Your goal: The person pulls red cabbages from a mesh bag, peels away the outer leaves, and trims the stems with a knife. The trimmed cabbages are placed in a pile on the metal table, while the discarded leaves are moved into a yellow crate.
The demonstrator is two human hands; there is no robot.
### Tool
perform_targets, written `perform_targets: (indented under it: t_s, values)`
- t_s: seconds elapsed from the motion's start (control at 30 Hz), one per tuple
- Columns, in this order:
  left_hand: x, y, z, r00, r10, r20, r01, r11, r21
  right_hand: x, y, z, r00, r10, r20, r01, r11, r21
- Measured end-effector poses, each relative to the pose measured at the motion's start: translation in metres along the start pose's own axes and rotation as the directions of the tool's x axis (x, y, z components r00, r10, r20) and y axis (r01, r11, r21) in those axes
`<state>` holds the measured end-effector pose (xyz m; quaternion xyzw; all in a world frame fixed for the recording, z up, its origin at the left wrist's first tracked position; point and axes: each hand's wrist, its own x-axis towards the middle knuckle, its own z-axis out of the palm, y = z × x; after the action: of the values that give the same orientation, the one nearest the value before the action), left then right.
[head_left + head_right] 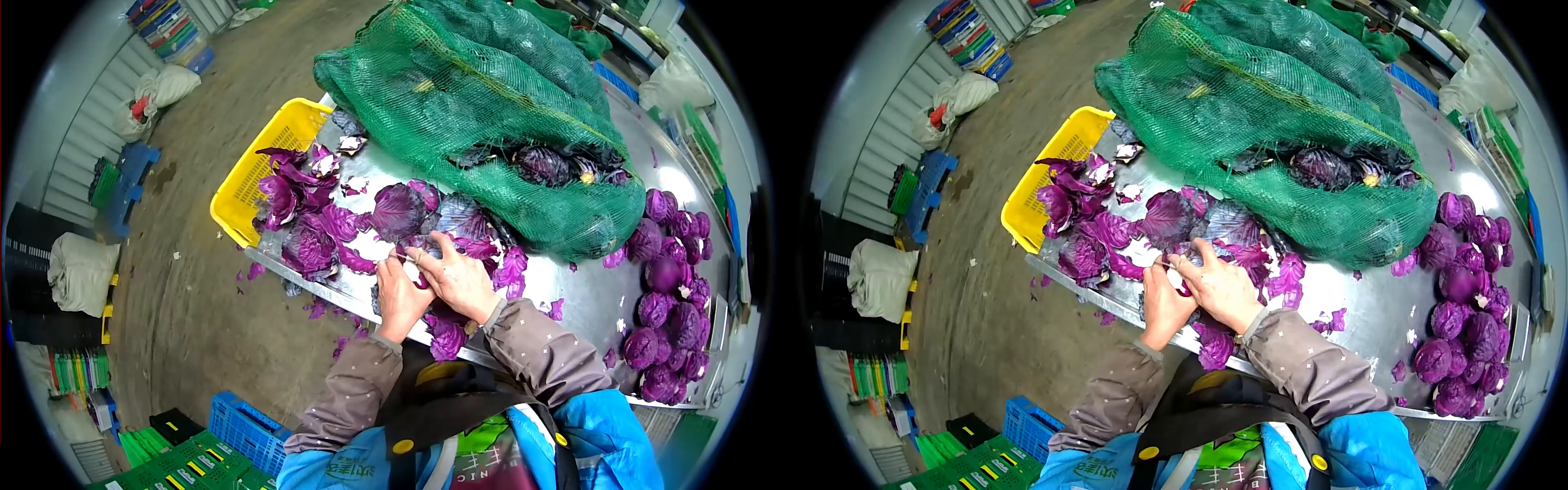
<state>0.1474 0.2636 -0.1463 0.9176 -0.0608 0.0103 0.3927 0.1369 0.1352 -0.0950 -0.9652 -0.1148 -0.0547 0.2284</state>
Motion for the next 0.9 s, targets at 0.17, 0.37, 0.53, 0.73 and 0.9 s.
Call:
perform_targets:
  t_s: [0.17, 0.37, 0.53, 0.73, 0.9]
  values:
    - [-0.008, 0.0, -0.005, 0.999, 0.037, 0.013, -0.037, 0.999, 0.013, 0.016, 0.02, -0.013, 0.998, 0.065, 0.0, -0.065, 0.998, 0.012]
    - [-0.015, -0.003, -0.008, 0.989, 0.138, 0.043, -0.138, 0.99, -0.007, 0.024, 0.047, 0.015, 0.967, 0.211, -0.14, -0.201, 0.976, 0.081]
    - [-0.02, -0.006, -0.009, 0.975, 0.219, 0.018, -0.218, 0.975, -0.047, 0.031, 0.065, 0.004, 0.949, 0.3, -0.1, -0.297, 0.954, 0.048]
    - [-0.017, -0.003, -0.007, 0.971, 0.237, 0.022, -0.236, 0.971, -0.047, 0.015, 0.016, -0.028, 0.995, -0.04, 0.095, 0.032, 0.996, 0.089]
    - [-0.017, -0.012, -0.003, 0.956, 0.291, 0.028, -0.291, 0.957, -0.013, 0.028, 0.033, -0.03, 0.951, -0.297, 0.083, 0.301, 0.952, -0.047]
